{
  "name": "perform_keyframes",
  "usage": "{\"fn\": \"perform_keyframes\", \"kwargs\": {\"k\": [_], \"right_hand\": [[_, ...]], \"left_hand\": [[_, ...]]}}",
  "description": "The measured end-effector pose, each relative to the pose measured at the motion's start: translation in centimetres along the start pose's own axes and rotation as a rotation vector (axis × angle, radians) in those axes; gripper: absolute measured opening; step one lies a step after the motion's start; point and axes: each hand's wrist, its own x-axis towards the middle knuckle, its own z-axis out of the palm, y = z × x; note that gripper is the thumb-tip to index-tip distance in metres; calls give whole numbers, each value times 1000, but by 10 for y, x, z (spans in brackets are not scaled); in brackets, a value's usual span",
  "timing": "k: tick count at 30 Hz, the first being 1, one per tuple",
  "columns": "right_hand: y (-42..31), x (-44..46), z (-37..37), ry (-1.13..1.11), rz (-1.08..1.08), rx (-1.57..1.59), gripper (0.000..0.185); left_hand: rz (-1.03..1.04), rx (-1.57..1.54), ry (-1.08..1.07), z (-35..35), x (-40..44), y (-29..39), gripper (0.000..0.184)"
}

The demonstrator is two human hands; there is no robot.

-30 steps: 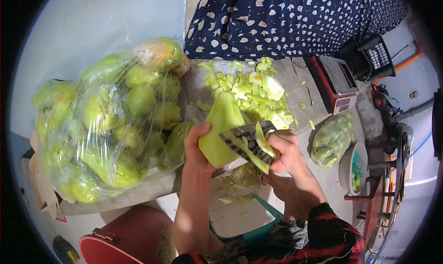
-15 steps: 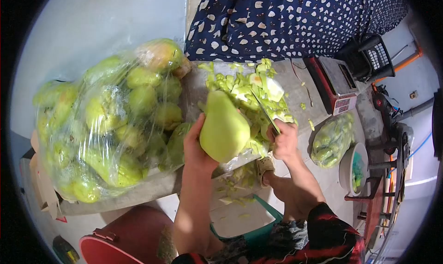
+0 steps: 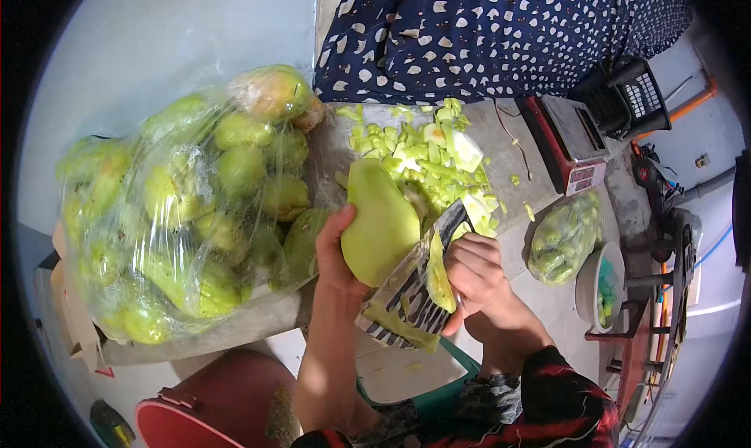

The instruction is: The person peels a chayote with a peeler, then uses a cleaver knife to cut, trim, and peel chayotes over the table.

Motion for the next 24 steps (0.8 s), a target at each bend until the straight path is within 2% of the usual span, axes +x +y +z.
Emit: {"fn": "perform_keyframes", "kwargs": {"k": [2, 4, 5, 7, 10, 13, 15, 16, 17, 19, 23, 24], "right_hand": [[3, -6, 3, 0, 2, -29, 78], [14, -22, 9, -21, 269, -14, 75], [17, -18, 9, 34, 437, 102, 74], [23, -25, 2, -17, 390, 116, 73], [15, -11, -1, 54, 184, 259, 72], [2, -4, -6, 22, 130, 246, 72], [10, -12, -9, -89, 190, 119, 73], [13, -14, -6, -90, 338, 76, 72], [20, -23, 2, -98, 463, 14, 71], [26, -26, 4, -113, 508, -4, 72], [12, -15, -1, -74, 443, 24, 72], [11, -12, -3, -66, 352, 57, 72]], "left_hand": [[6, 35, -5, 1, -2, 3, 58], [10, 69, -10, 0, -3, 4, 59], [25, 15, -49, -3, -4, 4, 60], [50, -36, -94, -4, -3, 7, 61], [32, 48, -24, -6, -2, 5, 63], [-14, 38, -120, -5, -2, 6, 67], [2, 106, -105, 3, -6, 7, 69], [-1, 106, -106, 5, -7, 7, 69], [-2, 47, -163, 5, -8, 9, 62], [4, -5, -221, 5, -8, 14, 55], [-2, -10, -152, -1, -9, 11, 58], [-33, -1, -166, 1, -8, 10, 59]]}}
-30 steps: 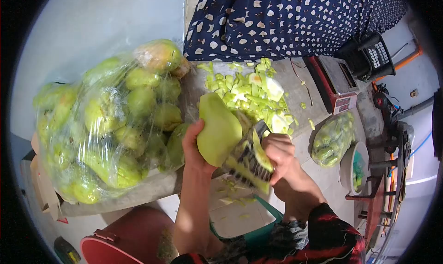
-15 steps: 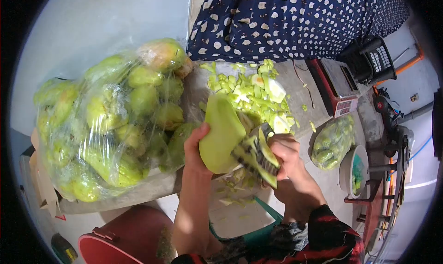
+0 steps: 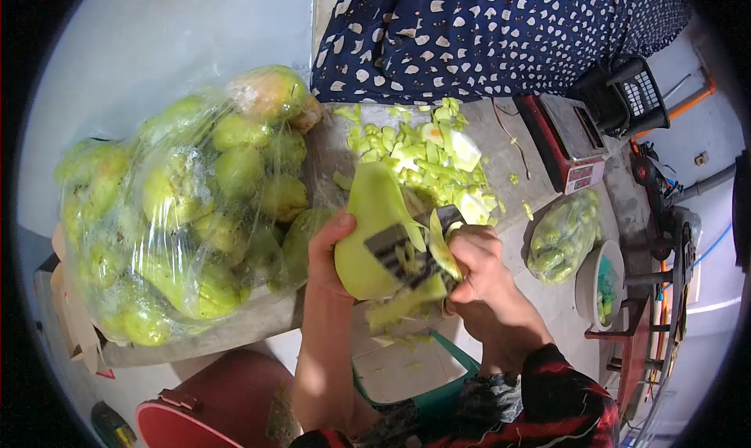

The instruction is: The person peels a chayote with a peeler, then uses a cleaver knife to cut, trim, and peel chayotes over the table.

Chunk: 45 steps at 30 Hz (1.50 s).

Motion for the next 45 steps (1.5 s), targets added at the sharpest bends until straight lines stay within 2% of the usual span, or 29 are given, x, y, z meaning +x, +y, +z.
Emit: {"fn": "perform_keyframes", "kwargs": {"k": [2, 3, 5, 6, 9, 11, 13, 15, 17, 21, 23, 24, 26, 29, 30, 33, 34, 35, 36, 37, 40, 41, 43, 45], "right_hand": [[0, 0, 1, 38, -116, 2, 71], [6, -4, 0, -41, -37, -100, 70], [23, -8, 12, 6, 359, -99, 67], [25, -7, 10, -11, 380, -121, 64], [21, -7, 8, -19, 304, -91, 63], [9, -3, 4, 4, 260, -60, 63], [4, -3, 1, -12, 202, -49, 60], [28, -6, 15, 0, 513, -166, 57], [37, -8, 11, 7, 616, -123, 61], [25, -7, 9, 35, 466, -29, 67], [13, -4, 9, 13, 191, 36, 70], [10, -3, 10, 3, 77, 62, 70], [6, -1, 8, -2, -59, 140, 71], [-6, 2, 2, -3, -152, 123, 72], [-8, 2, 2, -14, -201, 91, 72], [-7, 4, 2, 3, -176, 1, 72], [0, -3, 5, -12, -7, -137, 71], [16, -10, 11, -1, 139, -154, 70], [19, -9, 10, 25, 200, -105, 70], [21, -7, 9, 49, 257, -53, 70], [4, -4, -2, -15, -37, -39, 71], [-5, -1, -4, -37, -97, 56, 72], [-17, 5, -8, -40, -202, 109, 72], [-17, 2, -6, -22, -191, 110, 72]], "left_hand": [[9, 49, -21, 10, -1, -3, 60], [19, 99, -41, 14, -1, -3, 60], [-21, 98, -21, -2, 0, -8, 60], [-47, 54, 3, -5, 2, -6, 59], [-45, 34, 29, -3, 1, -4, 58], [-2, 62, -83, 1, 0, -2, 58], [-24, 61, -49, -1, 2, -4, 58], [-50, 62, -14, -5, 3, -9, 59], [-66, -18, -59, -9, 5, -8, 63], [-1, -83, 40, 8, 7, -6, 54], [92, -175, 212, 3, 11, -7, 62], [93, -175, 210, 0, 12, -7, 62], [62, -28, -25, -4, 12, -7, 66], [56, -59, -77, -4, 7, -10, 56], [34, -80, -104, -7, 8, -11, 57], [18, -123, -11, -8, 7, -12, 57], [16, -126, -10, -6, 6, -12, 57], [-1, -102, -109, -2, 4, -11, 57], [-19, -74, -207, 0, 4, -10, 56], [-17, -70, -209, 0, 5, -9, 56], [-2, -103, -97, -3, 6, -12, 56], [-10, -103, -90, -7, 6, -13, 56], [4, 35, -50, -12, 8, -12, 56], [-2, 29, -61, -7, 7, -13, 56]]}}
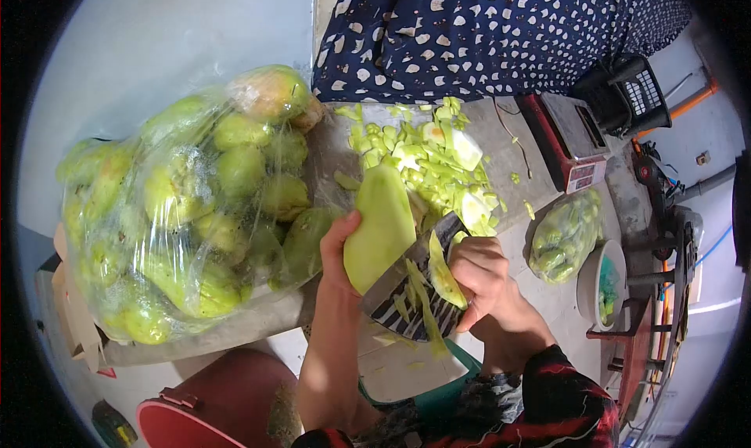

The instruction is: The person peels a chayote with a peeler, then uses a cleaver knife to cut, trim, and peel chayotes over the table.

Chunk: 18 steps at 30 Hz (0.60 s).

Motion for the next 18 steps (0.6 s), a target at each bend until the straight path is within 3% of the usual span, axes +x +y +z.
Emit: {"fn": "perform_keyframes", "kwargs": {"k": [2, 4, 6, 8, 12, 14, 16, 18], "right_hand": [[6, -2, 1, -11, 28, -86, 72], [23, -13, 7, -15, 292, -185, 71], [36, -15, 11, 17, 407, -250, 70], [35, -13, 9, 10, 417, -250, 70], [23, -5, 8, 17, 337, -224, 70], [36, -10, 13, 33, 695, -212, 69], [58, -23, 14, 54, 701, -299, 67], [58, -24, 9, 139, 752, -178, 68]], "left_hand": [[7, -63, 18, 7, 1, -2, 58], [36, -53, 14, 7, 1, -3, 58], [67, -35, 7, 7, 2, 1, 58], [13, -72, -119, 5, 1, 4, 58], [-36, -77, 39, 11, -1, -1, 58], [-65, -87, -35, 7, -1, -4, 58], [-91, -87, -113, 1, -1, -2, 57], [-85, -20, -39, -8, -3, 0, 76]]}}
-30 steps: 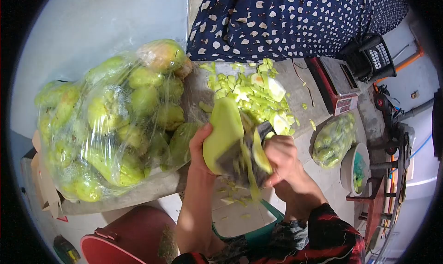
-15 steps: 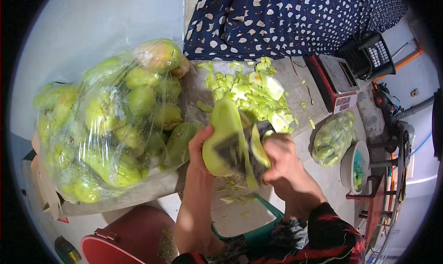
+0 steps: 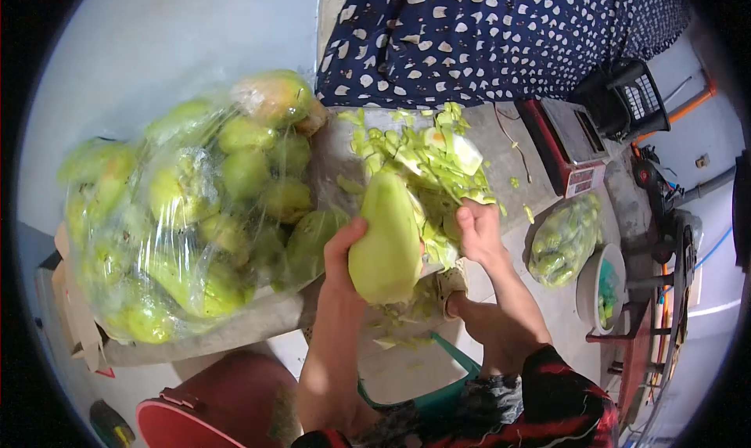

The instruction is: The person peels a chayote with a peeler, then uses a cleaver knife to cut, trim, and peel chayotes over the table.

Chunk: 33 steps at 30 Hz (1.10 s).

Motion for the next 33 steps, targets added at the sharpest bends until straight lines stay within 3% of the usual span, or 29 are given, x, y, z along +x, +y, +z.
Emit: {"fn": "perform_keyframes", "kwargs": {"k": [7, 10, 12, 13, 15, 16, 18, 19, 21, 22, 24, 26, 28, 33], "right_hand": [[-18, -6, -8, 68, -14, 349, 72], [-20, 1, -4, -19, 346, 262, 68], [-22, -3, -5, 26, 126, 191, 65], [-23, -3, -7, 16, 128, 184, 65], [-33, -1, -9, 88, 20, -144, 58], [-36, 0, -8, 91, 20, -141, 58], [-41, 2, -10, 57, 33, -314, 51], [-45, 3, -12, 27, 69, -314, 48], [-45, 3, -16, -1, 71, -297, 44], [-46, 3, -18, -30, 62, -282, 41], [-49, -1, -25, -89, 57, -309, 37], [-54, -2, -33, -144, 48, -338, 33], [-58, -5, -40, -181, 23, -400, 31], [-52, -12, -50, -160, -27, -394, 32]], "left_hand": [[226, -173, 394, 2, 14, 0, 49], [278, -142, 414, 6, 14, 1, 46], [295, -136, 456, 12, 13, 4, 43], [297, -147, 460, 12, 12, 3, 43], [344, 143, 544, 15, 12, 6, 48], [344, 146, 543, 17, 10, 7, 48], [319, 609, 549, 24, 7, 7, 75], [314, 610, 547, 27, 6, 10, 75], [387, 1466, 170, 36, 2, 18, 96], [383, 1465, 169, 42, 1, 17, 96], [66, 1766, 151, 53, 4, 7, 101], [99, 1856, 139, 47, 5, -9, 102], [-27, 2120, 159, 55, 5, -19, 101], [85, 2252, 30, 49, 9, -31, 103]]}}
